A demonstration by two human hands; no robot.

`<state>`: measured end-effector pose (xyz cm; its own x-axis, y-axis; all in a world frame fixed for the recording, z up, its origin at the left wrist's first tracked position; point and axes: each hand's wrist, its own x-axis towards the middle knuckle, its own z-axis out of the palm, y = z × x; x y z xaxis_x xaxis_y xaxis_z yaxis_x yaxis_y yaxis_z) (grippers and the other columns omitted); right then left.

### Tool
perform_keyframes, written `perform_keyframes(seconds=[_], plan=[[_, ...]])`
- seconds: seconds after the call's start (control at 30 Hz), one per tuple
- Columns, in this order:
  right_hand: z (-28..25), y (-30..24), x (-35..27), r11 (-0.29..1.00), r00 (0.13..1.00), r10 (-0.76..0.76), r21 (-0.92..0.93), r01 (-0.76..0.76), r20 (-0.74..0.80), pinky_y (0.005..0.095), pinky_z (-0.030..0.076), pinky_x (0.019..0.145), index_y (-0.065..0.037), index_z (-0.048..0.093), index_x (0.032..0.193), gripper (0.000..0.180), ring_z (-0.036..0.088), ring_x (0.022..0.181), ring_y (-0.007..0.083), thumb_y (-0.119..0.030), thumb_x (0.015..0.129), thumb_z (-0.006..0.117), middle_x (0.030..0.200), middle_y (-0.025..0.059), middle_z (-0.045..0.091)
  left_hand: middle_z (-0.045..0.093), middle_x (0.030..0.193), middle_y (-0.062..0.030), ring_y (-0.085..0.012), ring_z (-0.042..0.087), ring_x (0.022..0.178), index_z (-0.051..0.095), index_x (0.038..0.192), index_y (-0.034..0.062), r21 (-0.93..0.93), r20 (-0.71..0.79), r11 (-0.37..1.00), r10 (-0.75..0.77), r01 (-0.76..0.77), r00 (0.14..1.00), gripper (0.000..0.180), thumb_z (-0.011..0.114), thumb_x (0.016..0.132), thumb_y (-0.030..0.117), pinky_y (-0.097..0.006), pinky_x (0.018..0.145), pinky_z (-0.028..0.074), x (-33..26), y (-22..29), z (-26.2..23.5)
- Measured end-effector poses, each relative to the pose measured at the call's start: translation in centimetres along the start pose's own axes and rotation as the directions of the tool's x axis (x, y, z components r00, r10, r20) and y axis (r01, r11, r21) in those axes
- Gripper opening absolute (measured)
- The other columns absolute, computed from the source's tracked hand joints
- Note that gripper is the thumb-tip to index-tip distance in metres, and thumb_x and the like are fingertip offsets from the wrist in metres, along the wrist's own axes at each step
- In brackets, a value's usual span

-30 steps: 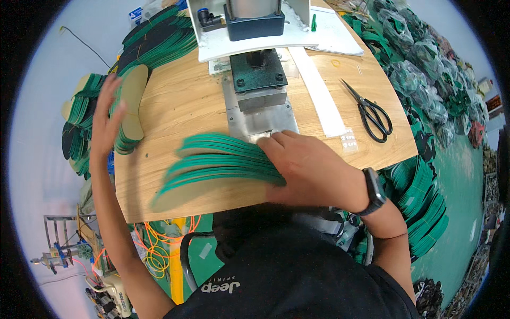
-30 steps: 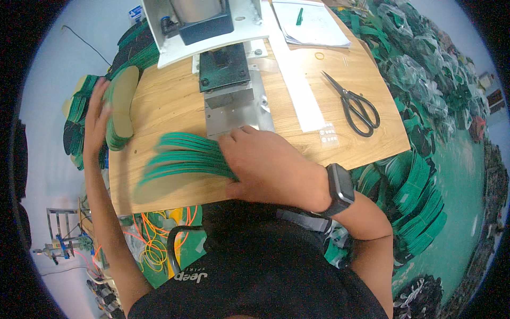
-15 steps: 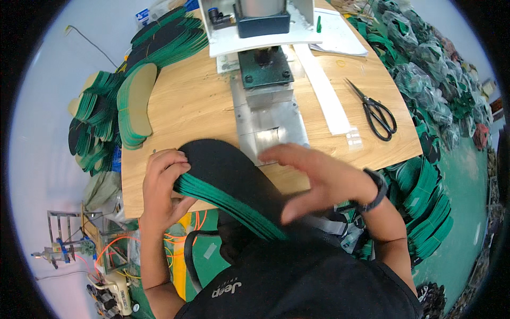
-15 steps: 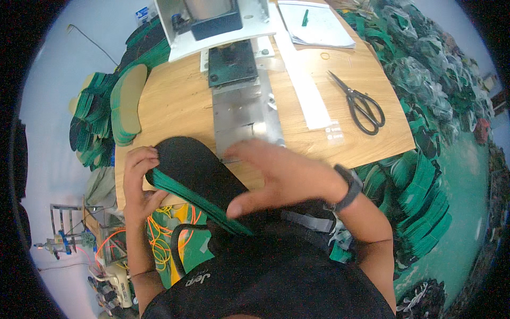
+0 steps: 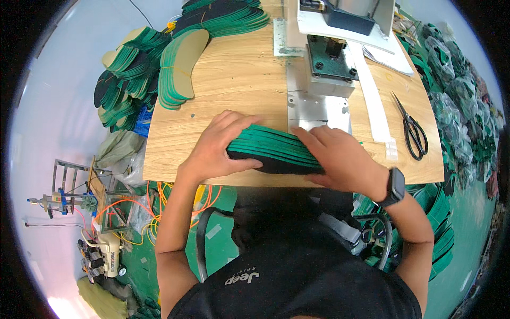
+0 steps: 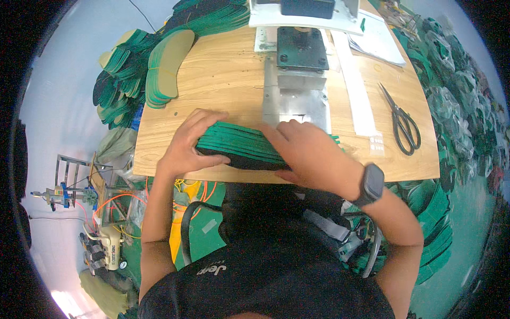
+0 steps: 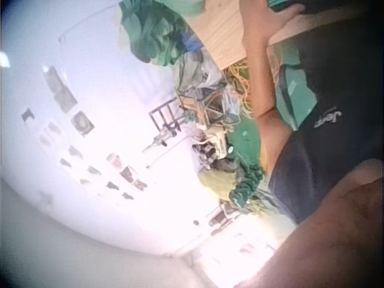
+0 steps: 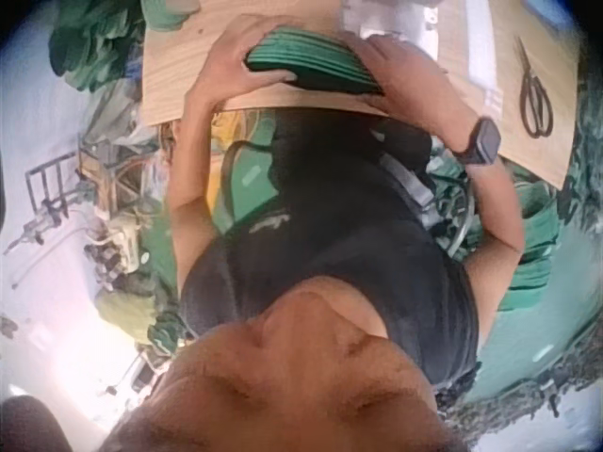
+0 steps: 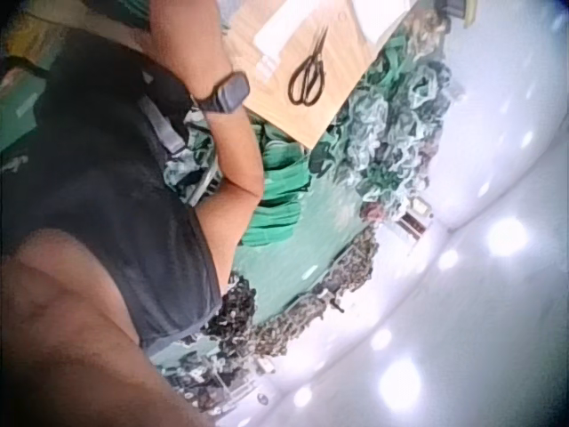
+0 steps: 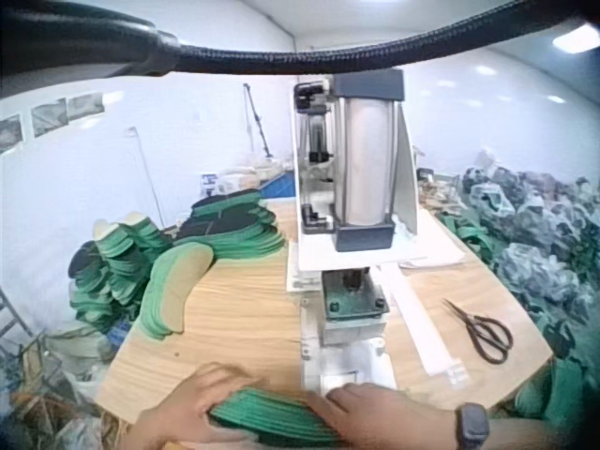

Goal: The person handles stacks of shoe insoles and uses shears to cut a strip of labels. They position each insole and a label under a press machine to attach the label, then gather the insoles into a stack and secure them with a rubber band.

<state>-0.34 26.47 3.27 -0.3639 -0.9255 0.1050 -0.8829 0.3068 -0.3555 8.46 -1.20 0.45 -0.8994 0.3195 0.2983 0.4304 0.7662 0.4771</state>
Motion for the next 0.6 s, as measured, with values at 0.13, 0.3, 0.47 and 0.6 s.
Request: perform_keyframes(seconds=[0.13, 0.3, 0.47, 0.6], plan=[[-1.2, 2.0, -3.7, 0.990, 0.987, 0.135, -0.015, -0.137, -0.091, 0.0413, 0.044, 0.081, 0.000, 0.046, 0.125, 0.074, 0.053, 0.094, 0.0341, -0.019, 0.062, 0.080, 0.100, 0.0163, 0.055, 0.048, 0.122, -0.0170, -0.0327, 0.047, 0.114, 0.048, 0.132, 0.0086, -0.003, -0.054, 0.998, 0.058, -0.058, 0.997, 0.090, 0.086, 0.051, 0.020, -0.039, 0.096, 0.040, -0.2, -0.1, 0.7], [0.8, 1.6, -2.8, 0.989, 0.938, 0.094, 0.141, -0.049, -0.333, 0.0416, 0.044, 0.085, -0.001, 0.047, 0.122, 0.073, 0.052, 0.097, 0.0367, -0.019, 0.060, 0.081, 0.104, 0.0180, 0.053, 0.058, 0.106, -0.0141, -0.0325, 0.054, 0.105, 0.057, 0.119, 0.0061, -0.133, -0.356, 0.986, -0.139, 0.097, 0.924, 0.075, 0.086, 0.052, 0.022, -0.039, 0.091, 0.043, 0.7, 2.8, 2.1], [1.3, 3.6, -4.6, 0.973, 0.965, 0.050, 0.232, 0.012, -0.259, 0.0394, 0.042, 0.091, -0.003, 0.045, 0.127, 0.079, 0.050, 0.107, 0.0329, -0.012, 0.058, 0.082, 0.114, 0.0166, 0.052, 0.054, 0.114, -0.0157, -0.0314, 0.055, 0.102, 0.058, 0.115, 0.0050, 0.031, -0.268, 0.992, -0.107, 0.119, 0.957, 0.073, 0.087, 0.051, 0.023, -0.038, 0.087, 0.045, -1.0, 2.5, 1.6], [1.5, 4.0, -5.2, 0.969, 0.943, 0.053, 0.244, 0.031, -0.329, 0.0394, 0.040, 0.095, -0.002, 0.041, 0.130, 0.080, 0.047, 0.112, 0.0349, -0.011, 0.062, 0.081, 0.121, 0.0189, 0.048, 0.053, 0.116, -0.0159, -0.0302, 0.055, 0.098, 0.058, 0.115, 0.0047, 0.089, -0.407, 0.995, -0.005, 0.045, 0.913, 0.070, 0.085, 0.053, 0.021, -0.037, 0.085, 0.046, -1.4, 2.5, 2.3]])
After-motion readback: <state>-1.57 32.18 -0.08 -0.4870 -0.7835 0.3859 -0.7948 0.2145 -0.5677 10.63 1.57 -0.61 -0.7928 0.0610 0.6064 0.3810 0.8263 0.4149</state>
